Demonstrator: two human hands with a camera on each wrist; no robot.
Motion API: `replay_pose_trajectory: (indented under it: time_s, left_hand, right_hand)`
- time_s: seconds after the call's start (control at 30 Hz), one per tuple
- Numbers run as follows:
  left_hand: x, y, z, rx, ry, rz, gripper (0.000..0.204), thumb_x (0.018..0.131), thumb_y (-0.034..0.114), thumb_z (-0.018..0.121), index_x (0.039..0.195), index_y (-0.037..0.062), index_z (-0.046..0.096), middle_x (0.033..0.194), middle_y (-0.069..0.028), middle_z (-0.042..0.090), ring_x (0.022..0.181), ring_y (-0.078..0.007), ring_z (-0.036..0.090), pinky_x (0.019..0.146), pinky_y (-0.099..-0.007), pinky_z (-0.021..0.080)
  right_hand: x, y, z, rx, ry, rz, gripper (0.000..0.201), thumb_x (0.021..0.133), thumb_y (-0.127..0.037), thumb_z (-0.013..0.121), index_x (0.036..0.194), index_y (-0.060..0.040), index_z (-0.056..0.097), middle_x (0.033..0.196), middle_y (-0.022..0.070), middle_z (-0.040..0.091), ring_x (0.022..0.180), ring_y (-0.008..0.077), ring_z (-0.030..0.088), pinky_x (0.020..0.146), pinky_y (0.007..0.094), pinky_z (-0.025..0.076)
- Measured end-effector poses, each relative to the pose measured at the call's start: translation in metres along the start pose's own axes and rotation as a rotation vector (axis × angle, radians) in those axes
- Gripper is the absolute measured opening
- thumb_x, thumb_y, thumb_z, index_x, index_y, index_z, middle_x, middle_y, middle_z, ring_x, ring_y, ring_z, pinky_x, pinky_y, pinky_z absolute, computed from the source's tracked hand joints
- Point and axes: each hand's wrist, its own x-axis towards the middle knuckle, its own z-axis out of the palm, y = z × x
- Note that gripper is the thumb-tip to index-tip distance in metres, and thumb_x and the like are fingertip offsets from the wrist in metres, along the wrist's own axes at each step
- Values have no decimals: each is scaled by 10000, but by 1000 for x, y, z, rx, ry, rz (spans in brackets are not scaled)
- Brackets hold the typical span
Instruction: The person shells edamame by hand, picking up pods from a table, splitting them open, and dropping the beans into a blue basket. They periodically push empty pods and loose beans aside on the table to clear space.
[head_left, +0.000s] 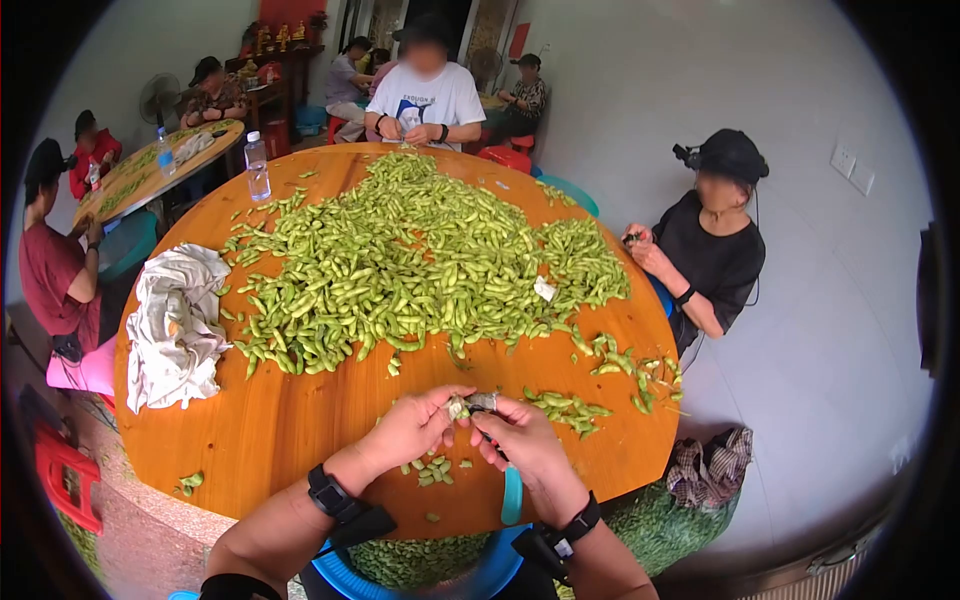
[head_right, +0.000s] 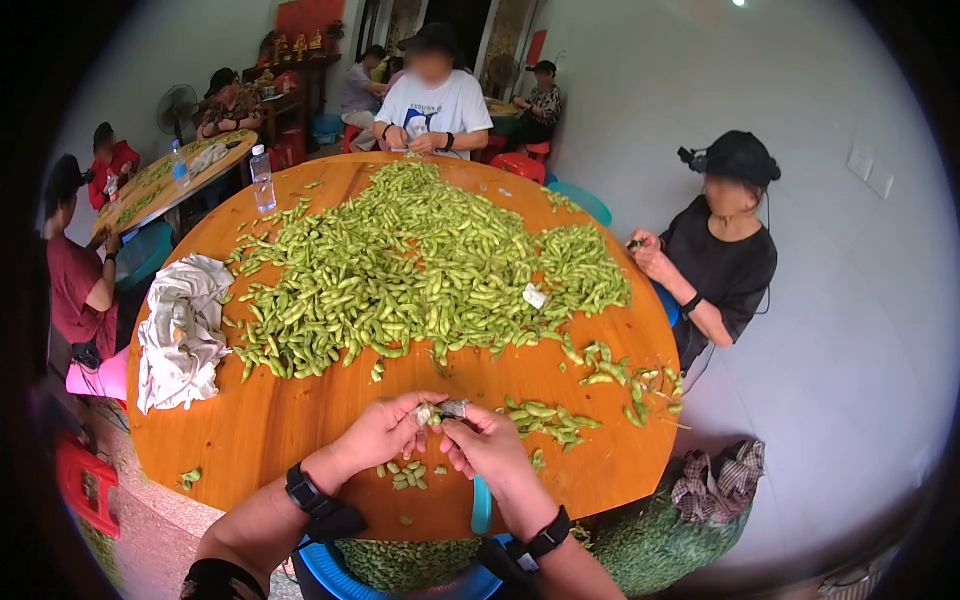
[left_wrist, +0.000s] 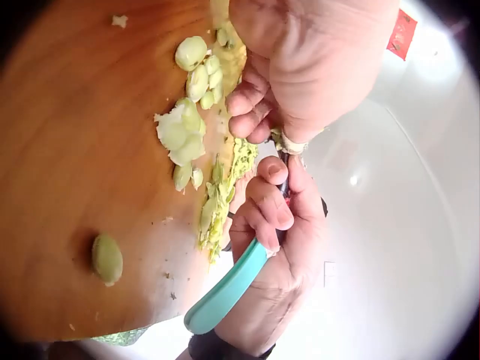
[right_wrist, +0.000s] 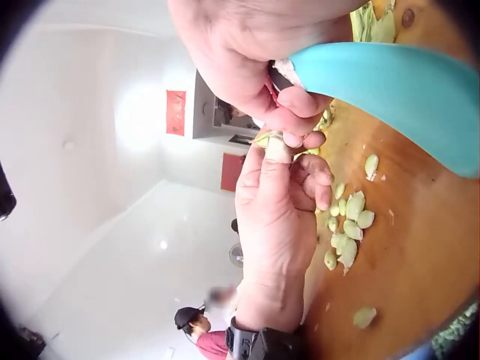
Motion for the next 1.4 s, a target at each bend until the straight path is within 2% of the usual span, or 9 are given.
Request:
replay_pose_trajectory:
  time_s: [0.2,0.33,0.53,0.67,0.8,1.03,1.27,1.37,1.4]
  left_hand:
    - [-3,8,-6,185,67,185,356,904,41,511,1250,101,570,705,10,571,583,-43,543,529,-218,458]
    - [-2,6,-4,106,222,304,213,890,24,525,1084,50,610,676,6,566,545,-48,525,523,-219,455]
    - [2,-5,-7,294,260,389,183,913,55,496,1063,37,600,644,1,580,527,-62,545,495,-223,455]
    - [-3,11,-6,-24,183,0,174,954,95,459,1024,12,595,672,-15,600,538,-74,575,480,-224,476]
    - [2,-1,-8,-108,168,-77,227,974,178,500,1016,-28,585,782,-52,636,587,-110,621,517,-234,526]
    - [4,-3,-8,-269,52,12,118,963,113,536,1020,10,534,827,-47,641,591,-85,584,507,-214,486]
    - [5,-11,-5,-401,51,-88,96,967,109,517,1042,51,529,765,-17,597,613,-69,507,535,-207,416]
    - [2,-12,-4,-282,68,-135,102,941,94,526,1034,74,563,798,-32,598,658,-80,516,566,-232,425]
    - [-2,-5,-4,34,43,-94,110,922,87,531,1018,86,585,836,-45,608,668,-115,538,580,-263,435]
  right_hand:
    - [-10,-4,14,-71,82,-93,94,924,-108,568,934,-46,637,677,1,591,465,41,497,375,186,349]
    - [-11,-2,22,-165,121,-120,96,920,-115,570,941,-49,637,678,0,586,467,39,499,372,188,348]
    - [-12,3,29,-167,124,-91,107,918,-105,568,966,-42,640,684,5,591,469,41,502,372,184,353]
    - [-4,10,30,-143,181,-120,120,920,-105,568,989,-43,643,688,5,596,472,40,506,375,183,364]
    - [-2,9,35,-86,228,-161,128,929,-104,561,1005,-40,642,694,2,602,471,37,507,378,181,371]
    - [2,12,37,8,266,-219,115,936,-97,551,967,-24,634,718,19,621,470,46,518,372,185,371]
    - [-7,14,35,194,179,-177,102,922,-95,567,957,-20,627,716,52,631,465,79,526,374,208,379]
    - [-10,16,23,273,231,-164,97,907,-84,578,962,-21,627,709,71,632,461,100,526,372,222,373]
    - [-12,14,16,289,248,-176,91,905,-79,577,959,-23,624,705,70,629,455,100,518,369,221,367]
